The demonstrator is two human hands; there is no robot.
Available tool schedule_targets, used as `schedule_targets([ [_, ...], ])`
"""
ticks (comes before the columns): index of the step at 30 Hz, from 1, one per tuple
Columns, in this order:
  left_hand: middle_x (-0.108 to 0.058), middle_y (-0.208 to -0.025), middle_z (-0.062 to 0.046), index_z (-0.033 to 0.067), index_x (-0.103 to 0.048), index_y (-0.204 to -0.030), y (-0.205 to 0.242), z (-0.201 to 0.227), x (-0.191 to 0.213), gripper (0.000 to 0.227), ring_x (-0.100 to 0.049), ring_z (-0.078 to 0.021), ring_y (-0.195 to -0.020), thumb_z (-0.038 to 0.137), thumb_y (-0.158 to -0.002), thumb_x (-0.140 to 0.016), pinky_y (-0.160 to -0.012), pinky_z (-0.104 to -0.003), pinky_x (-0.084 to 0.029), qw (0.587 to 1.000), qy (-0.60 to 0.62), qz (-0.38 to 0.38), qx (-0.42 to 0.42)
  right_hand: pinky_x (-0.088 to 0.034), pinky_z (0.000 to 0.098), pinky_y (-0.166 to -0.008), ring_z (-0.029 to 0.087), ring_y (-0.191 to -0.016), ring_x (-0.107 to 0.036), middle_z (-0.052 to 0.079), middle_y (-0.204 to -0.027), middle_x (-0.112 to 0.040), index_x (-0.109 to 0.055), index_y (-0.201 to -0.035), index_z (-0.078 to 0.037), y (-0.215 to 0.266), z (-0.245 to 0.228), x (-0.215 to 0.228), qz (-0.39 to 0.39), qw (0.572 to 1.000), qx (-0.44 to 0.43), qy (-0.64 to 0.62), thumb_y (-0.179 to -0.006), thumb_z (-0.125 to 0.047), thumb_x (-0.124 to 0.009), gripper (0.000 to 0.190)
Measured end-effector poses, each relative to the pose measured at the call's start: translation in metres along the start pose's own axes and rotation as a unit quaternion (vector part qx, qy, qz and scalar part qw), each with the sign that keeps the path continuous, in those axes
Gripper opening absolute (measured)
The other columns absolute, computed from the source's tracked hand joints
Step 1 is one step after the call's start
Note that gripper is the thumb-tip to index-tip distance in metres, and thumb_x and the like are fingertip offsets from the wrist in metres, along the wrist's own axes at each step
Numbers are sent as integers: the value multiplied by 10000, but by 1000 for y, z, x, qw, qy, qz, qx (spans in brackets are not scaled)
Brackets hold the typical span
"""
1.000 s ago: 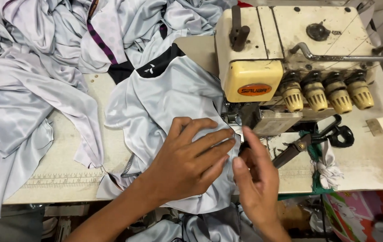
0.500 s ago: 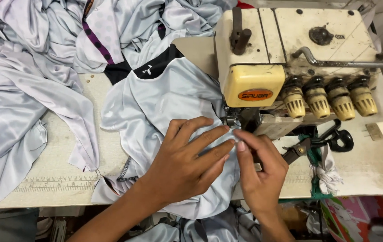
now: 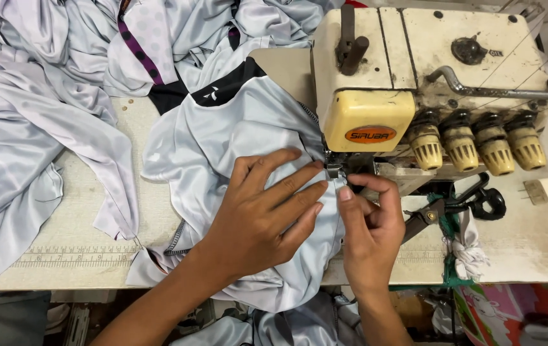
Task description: Using an industrial overlock sewing machine to join fabric pieces for garment construction.
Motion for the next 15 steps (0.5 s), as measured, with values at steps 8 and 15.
schedule_targets([
  [8,-760,-1272,-100,25,-760,-1122,3,2,0,155,-679,-412,-1199,119,-1004,-723,-893,-493,-423,1000,23,-9,-10,-327,218,-589,46,-616,-398,-56,-668,-456,-555,-1305,-86,18,-2,1,-33,997,-23,-69,-993,-158,-687,347],
  [15,-753,-1266,-115,25,-756,-1129,2,0,3,154,-672,-417,-1196,110,-1005,-724,-887,-488,-417,1000,28,8,-8,-386,207,-663,65,-737,-483,-24,-816,-542,-706,-1206,-79,19,-10,4,-15,998,44,33,-1018,-190,-686,219],
])
Point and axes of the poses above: each hand's wrist, its own y-axis away from the middle knuckle, its own x-axis out of the back of the hand, z = x × y, the point moved 8 cm from there along -y, towards the middle knuckle
